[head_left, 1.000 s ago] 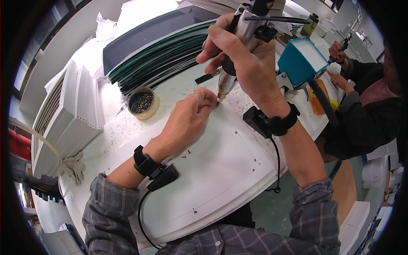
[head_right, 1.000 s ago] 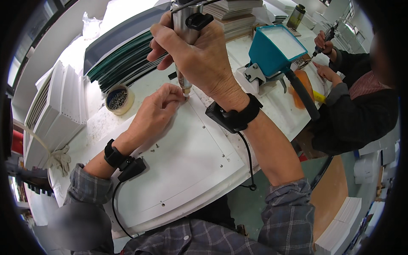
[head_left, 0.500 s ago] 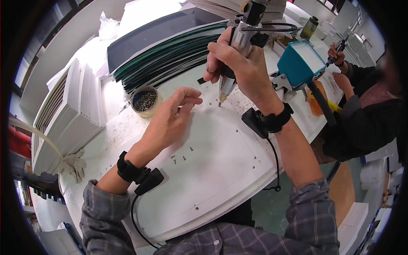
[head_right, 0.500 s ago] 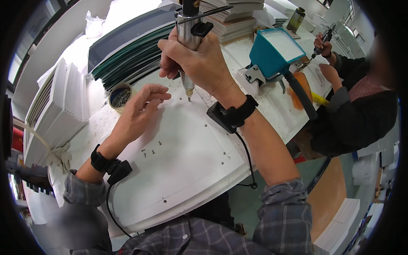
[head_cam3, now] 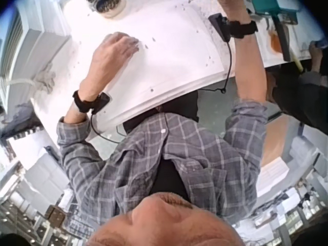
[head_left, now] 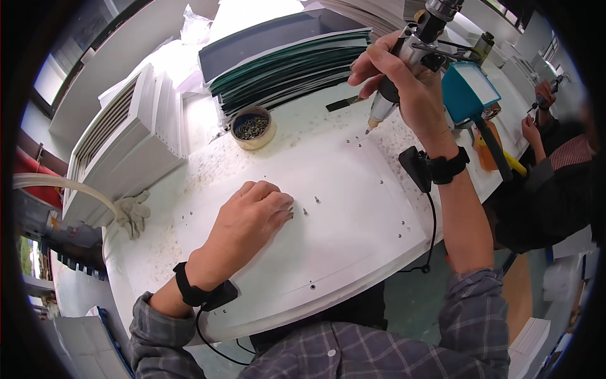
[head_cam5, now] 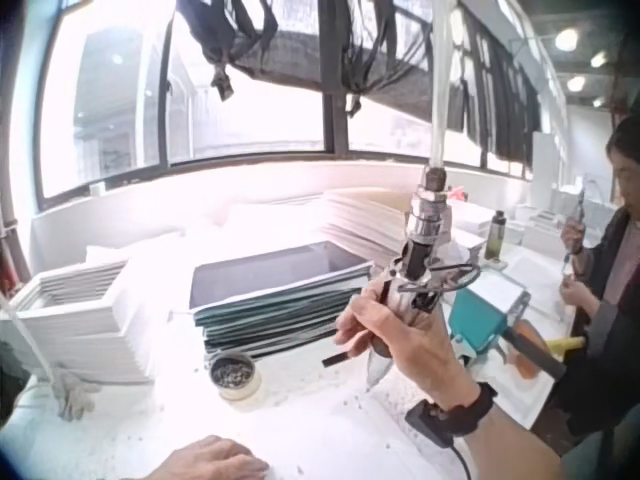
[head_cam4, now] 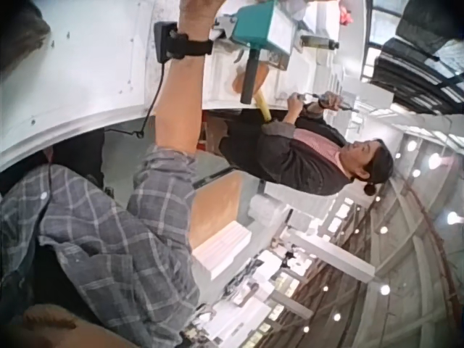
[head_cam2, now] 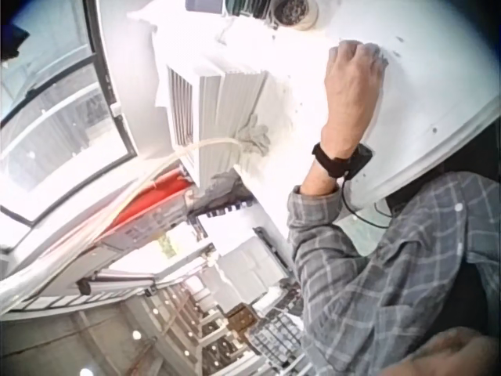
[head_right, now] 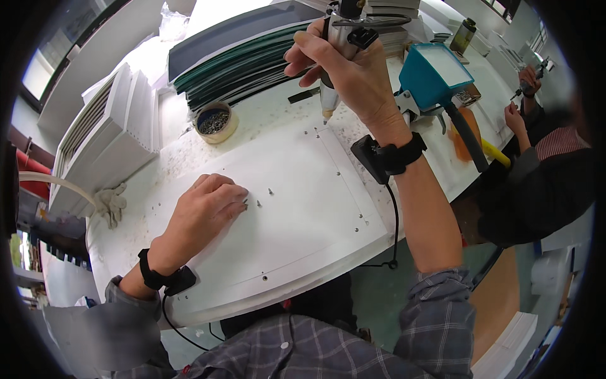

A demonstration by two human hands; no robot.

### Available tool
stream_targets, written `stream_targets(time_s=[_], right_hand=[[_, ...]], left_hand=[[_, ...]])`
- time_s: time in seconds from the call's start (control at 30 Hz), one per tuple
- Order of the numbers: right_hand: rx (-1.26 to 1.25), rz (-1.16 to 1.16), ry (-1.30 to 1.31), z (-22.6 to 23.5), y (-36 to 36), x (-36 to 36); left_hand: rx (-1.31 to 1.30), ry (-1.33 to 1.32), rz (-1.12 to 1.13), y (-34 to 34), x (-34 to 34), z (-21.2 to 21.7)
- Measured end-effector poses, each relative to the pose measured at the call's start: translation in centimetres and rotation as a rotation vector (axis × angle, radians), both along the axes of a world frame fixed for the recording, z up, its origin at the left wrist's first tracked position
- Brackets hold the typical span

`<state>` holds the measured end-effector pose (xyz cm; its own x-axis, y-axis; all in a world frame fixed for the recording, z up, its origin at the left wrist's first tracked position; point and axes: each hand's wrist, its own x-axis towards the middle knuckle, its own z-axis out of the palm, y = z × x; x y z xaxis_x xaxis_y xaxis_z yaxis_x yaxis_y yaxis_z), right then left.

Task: The person uses a pneumatic screwdriver to fasten screws into a white rectangular frame on a workbench. They then move to a pallet to inspect and stack white frame components, followed by placing a black panel into a frame and wiping the surface with a cloth.

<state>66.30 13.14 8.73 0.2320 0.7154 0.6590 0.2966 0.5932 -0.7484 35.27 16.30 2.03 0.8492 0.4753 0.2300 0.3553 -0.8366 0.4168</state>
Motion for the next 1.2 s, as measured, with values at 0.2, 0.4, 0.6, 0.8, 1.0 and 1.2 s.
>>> stream_targets(time_s=[0.2,0.4,0.6,0.8,1.0,1.2], right_hand=[[0.038,-0.028,0.129,1.6,-1.3,0.3],[-0.009,0.064,0.304,1.5,-5.2,-3.1],[-0.014,0.193,0.517,0.7,-9.3,-8.4],[0.051,0.289,0.538,-0.6,-11.1,-10.7],[0.086,0.332,0.613,-1.0,-12.1,-12.4],[0.092,0.338,0.559,-0.5,-12.2,-13.9]], left_hand=[[0.175,0.053,-0.059,-0.3,0.2,0.0],[0.417,0.321,-0.159,-0.3,1.0,0.3],[0.347,0.345,-0.147,-0.9,0.8,1.3],[-0.118,0.008,-0.061,-3.3,-1.7,1.3],[-0.845,-0.201,0.206,-7.9,-5.8,0.1],[-1.326,-0.511,0.208,-9.5,-7.4,-1.9]])
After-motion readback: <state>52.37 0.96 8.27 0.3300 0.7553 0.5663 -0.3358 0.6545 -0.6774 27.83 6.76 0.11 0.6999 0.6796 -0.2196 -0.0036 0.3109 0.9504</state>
